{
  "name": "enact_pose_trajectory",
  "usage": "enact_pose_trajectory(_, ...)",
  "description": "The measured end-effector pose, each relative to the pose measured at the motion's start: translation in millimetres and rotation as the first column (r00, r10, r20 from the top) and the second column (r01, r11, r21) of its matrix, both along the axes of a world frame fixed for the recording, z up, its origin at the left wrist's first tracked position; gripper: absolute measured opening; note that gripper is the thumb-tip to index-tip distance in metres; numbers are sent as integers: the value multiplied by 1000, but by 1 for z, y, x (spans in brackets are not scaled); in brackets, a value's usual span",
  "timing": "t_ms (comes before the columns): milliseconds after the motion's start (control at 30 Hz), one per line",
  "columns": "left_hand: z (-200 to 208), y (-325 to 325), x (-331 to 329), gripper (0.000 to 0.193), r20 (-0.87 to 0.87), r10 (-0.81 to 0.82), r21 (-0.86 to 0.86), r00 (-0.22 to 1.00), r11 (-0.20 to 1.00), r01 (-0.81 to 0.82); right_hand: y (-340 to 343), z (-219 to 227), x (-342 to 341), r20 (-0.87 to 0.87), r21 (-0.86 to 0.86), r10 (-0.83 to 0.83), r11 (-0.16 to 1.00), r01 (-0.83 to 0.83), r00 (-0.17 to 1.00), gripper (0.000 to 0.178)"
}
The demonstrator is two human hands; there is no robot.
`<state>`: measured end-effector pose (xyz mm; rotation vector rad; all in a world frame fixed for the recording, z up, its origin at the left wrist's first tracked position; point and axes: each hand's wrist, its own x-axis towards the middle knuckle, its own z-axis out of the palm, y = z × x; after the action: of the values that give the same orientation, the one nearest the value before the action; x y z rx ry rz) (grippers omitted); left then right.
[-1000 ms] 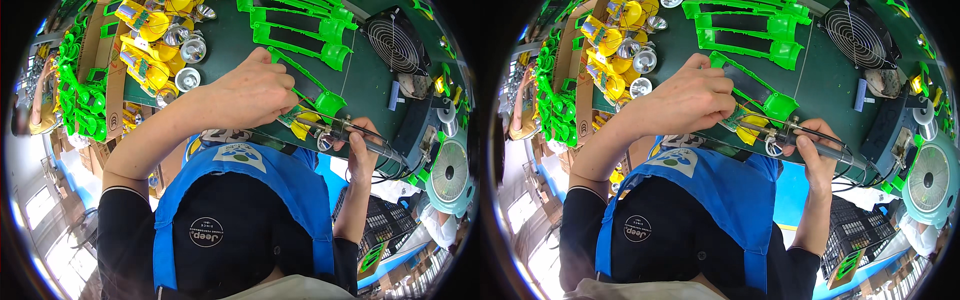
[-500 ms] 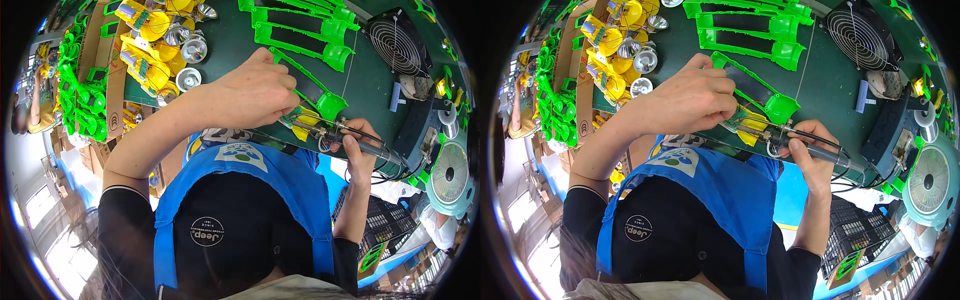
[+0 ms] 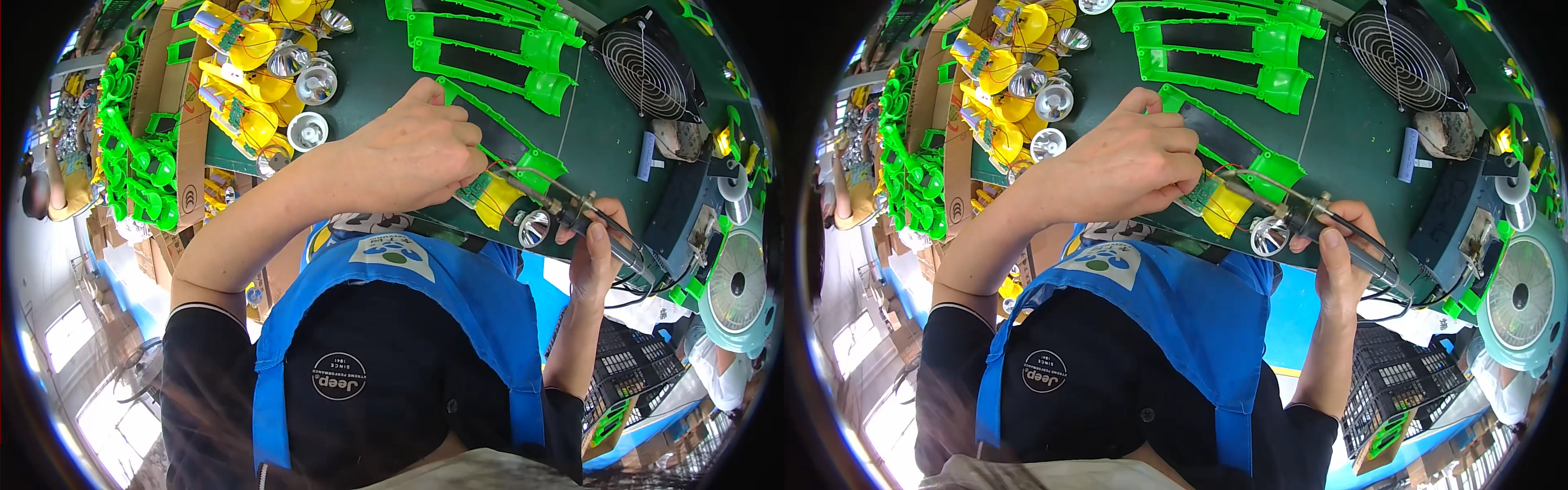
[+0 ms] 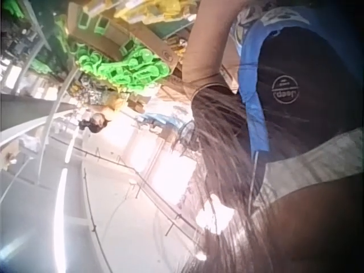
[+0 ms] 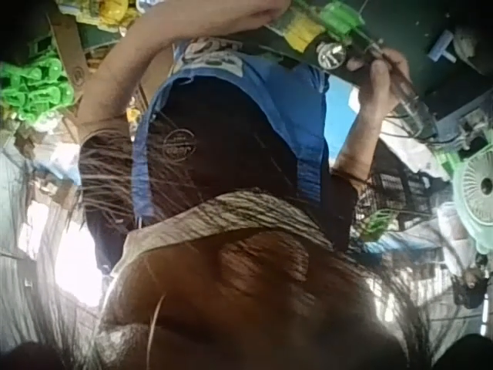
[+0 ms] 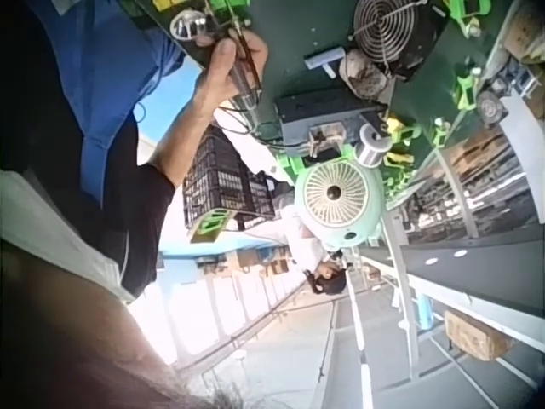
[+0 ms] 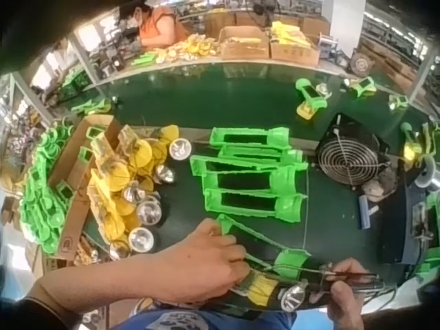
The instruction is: Soldering and assembling plastic light fixture components on a factory assembly line.
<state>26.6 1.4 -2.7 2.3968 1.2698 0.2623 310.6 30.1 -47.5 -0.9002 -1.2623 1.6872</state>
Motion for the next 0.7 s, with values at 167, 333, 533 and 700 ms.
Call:
enact_pose_trajectory(167,7,-1,2,9,9,16,-2,1000,1000,-16,4,-1,-7,-36,194,-113,974,118,993,41)
enact_pose_trajectory(333,4,3,2,9,4,15,-32,1000,999,-15,16,4,-25,5,328,-108,939,101,994,43)
enact_pose_trajectory(533,4,3,3,8,18,14,-32,1000,999,-14,38,-2,-44,11,472,-83,879,68,996,39)
enact_pose_trajectory(700,9,6,-2,7,16,-6,-100,1000,995,7,58,-2,-59,67,555,-75,831,25,995,39)
